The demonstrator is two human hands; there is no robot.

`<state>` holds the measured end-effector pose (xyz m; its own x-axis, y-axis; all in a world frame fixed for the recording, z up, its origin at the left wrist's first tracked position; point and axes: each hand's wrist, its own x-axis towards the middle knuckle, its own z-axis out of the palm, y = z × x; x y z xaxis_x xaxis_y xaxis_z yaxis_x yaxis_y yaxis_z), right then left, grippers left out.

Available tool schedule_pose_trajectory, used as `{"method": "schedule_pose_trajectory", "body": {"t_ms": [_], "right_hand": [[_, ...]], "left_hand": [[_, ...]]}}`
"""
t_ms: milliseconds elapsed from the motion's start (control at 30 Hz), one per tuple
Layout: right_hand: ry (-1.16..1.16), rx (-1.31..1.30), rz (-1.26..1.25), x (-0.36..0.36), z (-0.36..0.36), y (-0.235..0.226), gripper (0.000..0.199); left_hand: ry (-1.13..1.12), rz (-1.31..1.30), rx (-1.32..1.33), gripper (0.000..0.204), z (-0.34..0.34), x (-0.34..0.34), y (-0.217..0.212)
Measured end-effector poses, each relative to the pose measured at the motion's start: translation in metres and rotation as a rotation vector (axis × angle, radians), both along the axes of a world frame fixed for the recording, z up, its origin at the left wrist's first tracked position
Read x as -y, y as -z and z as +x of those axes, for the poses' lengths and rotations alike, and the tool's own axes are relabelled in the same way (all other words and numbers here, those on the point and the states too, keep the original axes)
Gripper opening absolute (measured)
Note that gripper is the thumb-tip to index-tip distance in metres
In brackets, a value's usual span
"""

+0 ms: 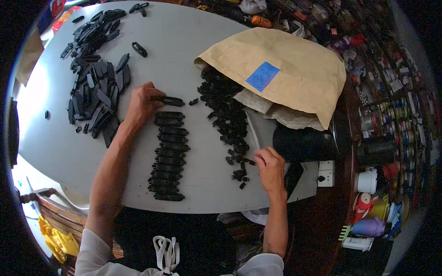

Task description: Assembling small black plastic hardware components by attaching clips to base pieces and organizing them in rows.

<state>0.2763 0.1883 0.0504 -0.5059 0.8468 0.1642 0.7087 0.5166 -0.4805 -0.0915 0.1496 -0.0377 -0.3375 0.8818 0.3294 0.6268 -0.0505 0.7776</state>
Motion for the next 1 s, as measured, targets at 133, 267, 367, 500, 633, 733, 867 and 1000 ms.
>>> {"method": "schedule_pose_trajectory", "body": {"t_ms": [133, 267, 367, 500, 633, 733, 867, 1000], "right_hand": [[0.036, 0.111, 0.012, 0.007, 0.031, 0.015, 0.013], [-0.037, 0.252, 0.11, 0.01, 0.018, 0.02, 0.013], [-0.062, 0.404, 0.165, 0.005, 0.013, 0.033, 0.012], [-0.09, 0.521, 0.26, -0.003, 0.019, 0.039, 0.013], [-0.106, 0.308, 0.256, -0.001, -0.021, -0.016, 0.009], [-0.198, -0.112, 0.114, 0.0, -0.093, -0.021, 0.007], [-0.132, -0.451, -0.563, -0.027, -0.181, 0.003, 0.002], [-0.104, -0.469, -0.707, -0.044, -0.232, 0.022, 0.002]], "left_hand": [[-0.019, -0.016, -0.03, 0.032, 0.004, -0.001, -0.008], [-0.024, -0.018, -0.032, 0.032, 0.004, -0.003, -0.006], [-0.032, -0.006, 0.014, 0.033, 0.002, -0.002, -0.001], [-0.008, 0.015, -0.018, 0.031, 0.0, -0.001, -0.001], [0.004, 0.028, -0.038, 0.033, 0.003, 0.0, -0.004], [-0.004, 0.027, -0.004, 0.03, 0.0, 0.001, 0.002], [-0.02, 0.028, -0.04, 0.025, 0.003, 0.001, -0.006], [-0.042, 0.041, -0.012, 0.023, 0.008, 0.0, -0.004]]}}
